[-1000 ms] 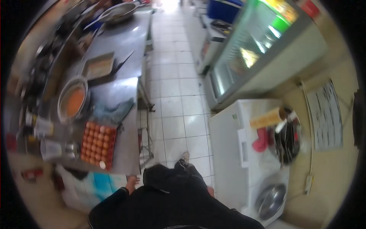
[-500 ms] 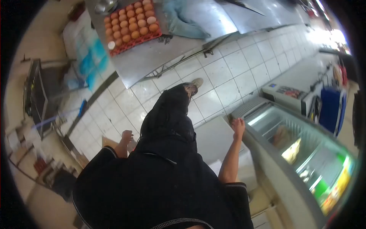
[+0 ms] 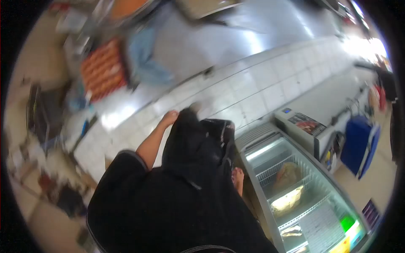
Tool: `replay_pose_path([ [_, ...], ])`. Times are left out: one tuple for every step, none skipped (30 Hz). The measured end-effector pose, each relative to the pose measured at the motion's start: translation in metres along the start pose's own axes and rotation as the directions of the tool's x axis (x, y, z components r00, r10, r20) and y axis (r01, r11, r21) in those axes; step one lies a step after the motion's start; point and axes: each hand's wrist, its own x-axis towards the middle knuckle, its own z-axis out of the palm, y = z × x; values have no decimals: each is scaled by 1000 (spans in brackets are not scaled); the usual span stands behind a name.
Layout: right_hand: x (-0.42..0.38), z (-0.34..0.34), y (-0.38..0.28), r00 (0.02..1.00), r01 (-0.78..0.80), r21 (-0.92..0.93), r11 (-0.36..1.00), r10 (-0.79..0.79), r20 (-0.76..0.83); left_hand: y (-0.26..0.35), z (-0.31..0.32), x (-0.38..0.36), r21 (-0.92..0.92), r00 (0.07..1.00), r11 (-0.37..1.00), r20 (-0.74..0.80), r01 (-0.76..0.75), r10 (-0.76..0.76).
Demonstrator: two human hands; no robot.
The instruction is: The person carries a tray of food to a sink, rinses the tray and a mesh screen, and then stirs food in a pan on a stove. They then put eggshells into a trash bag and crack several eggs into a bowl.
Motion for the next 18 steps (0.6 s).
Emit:
replay_pose_path([
  [7,-11,-9,999,16,98,995,-12,-43,16,8,33,114,992,986,59,-120,114],
  [32,-27,-2,997,63,188,980,-53,-59,74,5,38,282,996,958,78,-53,32],
  [60,-37,4,991,121,281,952,-101,-87,81,14,64,309,989,947,142,-86,43],
  [76,-47,-8,994,86,326,942,-59,-93,79,28,91,334,977,938,212,-89,18],
  [93,-56,-24,995,55,379,924,-18,-101,91,39,122,383,961,920,276,-79,-32],
  [127,-65,-30,994,76,386,919,-41,-97,106,48,150,477,938,878,324,-49,-124],
  [159,-79,-42,995,77,368,927,-51,-80,132,35,151,492,896,802,429,-338,115],
  [177,-99,-84,977,172,337,926,-117,-177,199,38,140,310,953,947,251,85,-168],
  [194,-115,-122,951,245,294,924,-170,-258,222,38,161,630,880,691,475,-355,19],
  [195,-128,-164,923,289,239,927,-204,-325,242,40,182,700,727,196,655,-686,204],
  [221,-144,-199,915,333,275,902,-238,-327,268,46,187,658,724,317,668,-683,174],
  [221,-167,-253,925,337,339,879,-242,-292,308,55,194,586,785,604,609,-540,111],
  [228,-188,-308,912,375,319,870,-284,-297,344,60,203,393,846,874,532,-286,38],
  [236,-205,-355,896,413,289,864,-329,-297,378,66,214,220,875,966,485,-135,12],
  [246,-214,-401,898,421,339,841,-332,-289,429,70,217,95,894,994,448,-54,6],
  [258,-224,-448,896,433,380,818,-345,-278,497,69,204,54,908,996,416,-71,42],
  [272,-238,-499,891,450,403,797,-370,-262,565,67,190,15,920,996,383,-90,78],
  [284,-253,-545,884,463,326,825,-403,-237,614,75,194,-48,937,993,331,-105,115],
])
